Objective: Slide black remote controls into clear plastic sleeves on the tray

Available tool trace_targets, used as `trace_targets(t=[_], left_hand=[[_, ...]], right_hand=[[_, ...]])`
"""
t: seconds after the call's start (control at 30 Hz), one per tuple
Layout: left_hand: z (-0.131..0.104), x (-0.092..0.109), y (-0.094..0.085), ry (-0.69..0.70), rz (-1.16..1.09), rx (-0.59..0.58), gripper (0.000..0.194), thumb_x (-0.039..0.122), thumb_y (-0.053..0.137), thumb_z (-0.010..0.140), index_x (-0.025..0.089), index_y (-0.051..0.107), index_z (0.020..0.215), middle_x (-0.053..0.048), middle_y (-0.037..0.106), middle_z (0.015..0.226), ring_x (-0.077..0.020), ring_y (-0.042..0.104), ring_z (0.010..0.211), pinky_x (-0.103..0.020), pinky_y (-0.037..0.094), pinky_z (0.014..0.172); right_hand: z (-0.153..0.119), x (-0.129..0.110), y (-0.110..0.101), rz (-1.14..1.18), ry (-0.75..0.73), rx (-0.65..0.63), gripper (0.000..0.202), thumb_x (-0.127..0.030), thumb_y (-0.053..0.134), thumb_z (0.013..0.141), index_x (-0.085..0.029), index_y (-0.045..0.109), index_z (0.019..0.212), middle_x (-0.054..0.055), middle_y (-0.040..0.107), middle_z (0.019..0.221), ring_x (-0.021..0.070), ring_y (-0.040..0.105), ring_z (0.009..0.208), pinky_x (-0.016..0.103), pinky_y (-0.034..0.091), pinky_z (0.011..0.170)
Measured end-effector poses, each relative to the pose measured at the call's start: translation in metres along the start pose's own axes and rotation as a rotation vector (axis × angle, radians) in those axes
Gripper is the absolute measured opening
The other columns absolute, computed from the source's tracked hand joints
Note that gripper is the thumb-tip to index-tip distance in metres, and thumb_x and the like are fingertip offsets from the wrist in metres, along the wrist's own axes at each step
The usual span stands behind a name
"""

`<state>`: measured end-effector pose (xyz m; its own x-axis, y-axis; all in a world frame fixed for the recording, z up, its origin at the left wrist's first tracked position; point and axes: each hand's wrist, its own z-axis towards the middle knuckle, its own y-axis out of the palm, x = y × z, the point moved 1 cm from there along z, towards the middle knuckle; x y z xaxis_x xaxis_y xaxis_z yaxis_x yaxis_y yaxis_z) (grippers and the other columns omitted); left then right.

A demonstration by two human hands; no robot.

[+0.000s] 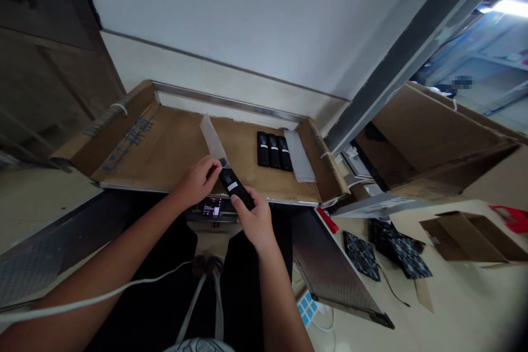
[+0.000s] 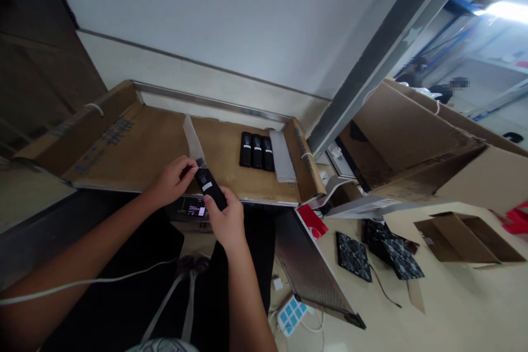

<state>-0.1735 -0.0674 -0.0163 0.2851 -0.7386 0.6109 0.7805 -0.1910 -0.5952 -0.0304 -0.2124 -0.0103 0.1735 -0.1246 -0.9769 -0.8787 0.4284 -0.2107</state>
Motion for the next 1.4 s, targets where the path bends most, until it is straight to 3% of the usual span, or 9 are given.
trace_targets(t=[0.23,0.4,0.67,0.77,0.9,1.0,1.1,1.27,1.4], left_hand=[[-0.002,0.0,0.001,-0.028,-0.006,0.091,0.016,0.03,0.054,0.098,0.02,0.057,0.109,-0.006,0.061,0.103,-0.0186,0.062,0.092,-0.032,0.052,0.08],[-0.001,-0.001,0.007,-0.009,0.109,0.036,0.02,0.024,0.04,0.101,0.02,0.059,0.101,-0.008,0.063,0.102,-0.0214,0.062,0.098,-0.038,0.052,0.09],[-0.007,-0.009,0.011,-0.006,0.084,-0.004,0.02,0.025,0.037,0.103,0.021,0.055,0.11,-0.008,0.064,0.105,-0.0223,0.063,0.101,-0.039,0.051,0.09],[-0.013,-0.003,0.011,0.047,0.054,-0.026,0.02,0.029,0.038,0.104,0.021,0.054,0.112,-0.007,0.064,0.104,-0.0217,0.063,0.098,-0.038,0.049,0.088],[-0.018,0.014,0.011,0.071,0.023,-0.035,0.018,0.029,0.04,0.104,0.02,0.055,0.11,-0.007,0.064,0.099,-0.0215,0.061,0.092,-0.037,0.048,0.083],[-0.018,0.027,0.008,0.057,-0.047,-0.043,0.017,0.027,0.042,0.103,0.02,0.055,0.111,-0.007,0.065,0.1,-0.0206,0.061,0.092,-0.036,0.048,0.083],[-0.014,0.028,0.003,-0.048,-0.187,0.054,0.019,0.03,0.049,0.1,0.02,0.056,0.115,-0.007,0.065,0.102,-0.0189,0.062,0.093,-0.033,0.049,0.082],[-0.018,0.015,-0.006,-0.405,-0.652,0.337,0.026,0.041,0.063,0.092,0.019,0.055,0.104,0.003,0.056,0.072,-0.0117,0.053,0.06,-0.024,0.044,0.058],[-0.032,0.025,-0.011,-0.6,-1.055,0.367,0.035,0.04,0.079,0.082,0.019,0.056,0.098,0.007,0.049,0.066,-0.0073,0.046,0.055,-0.019,0.041,0.054]], right_hand=[[0.007,-0.002,0.016,0.298,0.174,-0.046,0.037,-0.05,0.072,0.078,-0.021,0.062,0.098,-0.003,0.064,0.072,0.0068,0.045,0.041,0.02,0.033,0.039],[0.006,0.002,0.017,0.246,0.16,-0.065,0.037,-0.05,0.072,0.08,-0.021,0.064,0.1,-0.004,0.063,0.071,0.0071,0.048,0.043,0.019,0.036,0.04],[0.012,0.003,0.02,0.22,0.121,-0.096,0.036,-0.05,0.073,0.08,-0.021,0.063,0.098,-0.006,0.056,0.066,0.0067,0.046,0.044,0.018,0.037,0.041],[0.02,0.002,0.024,0.179,0.069,-0.099,0.04,-0.056,0.068,0.084,-0.02,0.066,0.102,-0.002,0.062,0.075,0.0088,0.051,0.05,0.02,0.04,0.043],[0.029,0.001,0.031,0.153,-0.009,0.025,0.051,-0.058,0.061,0.089,-0.021,0.063,0.124,0.006,0.069,0.1,0.0166,0.064,0.075,0.024,0.049,0.053],[0.034,0.001,0.039,0.142,-0.017,0.087,0.051,-0.058,0.057,0.091,-0.022,0.063,0.127,0.008,0.07,0.107,0.0198,0.066,0.087,0.025,0.052,0.059],[0.035,0.0,0.042,0.173,0.016,0.102,0.047,-0.058,0.055,0.091,-0.021,0.066,0.118,0.007,0.071,0.104,0.019,0.066,0.085,0.025,0.051,0.059],[0.032,-0.002,0.036,0.334,0.176,0.122,0.049,-0.059,0.06,0.087,-0.02,0.06,0.117,0.003,0.071,0.087,0.0122,0.056,0.054,0.021,0.038,0.042],[0.023,-0.003,0.031,0.432,0.195,0.039,0.055,-0.058,0.067,0.082,-0.021,0.057,0.121,0.002,0.071,0.087,0.0095,0.052,0.045,0.019,0.03,0.035]])
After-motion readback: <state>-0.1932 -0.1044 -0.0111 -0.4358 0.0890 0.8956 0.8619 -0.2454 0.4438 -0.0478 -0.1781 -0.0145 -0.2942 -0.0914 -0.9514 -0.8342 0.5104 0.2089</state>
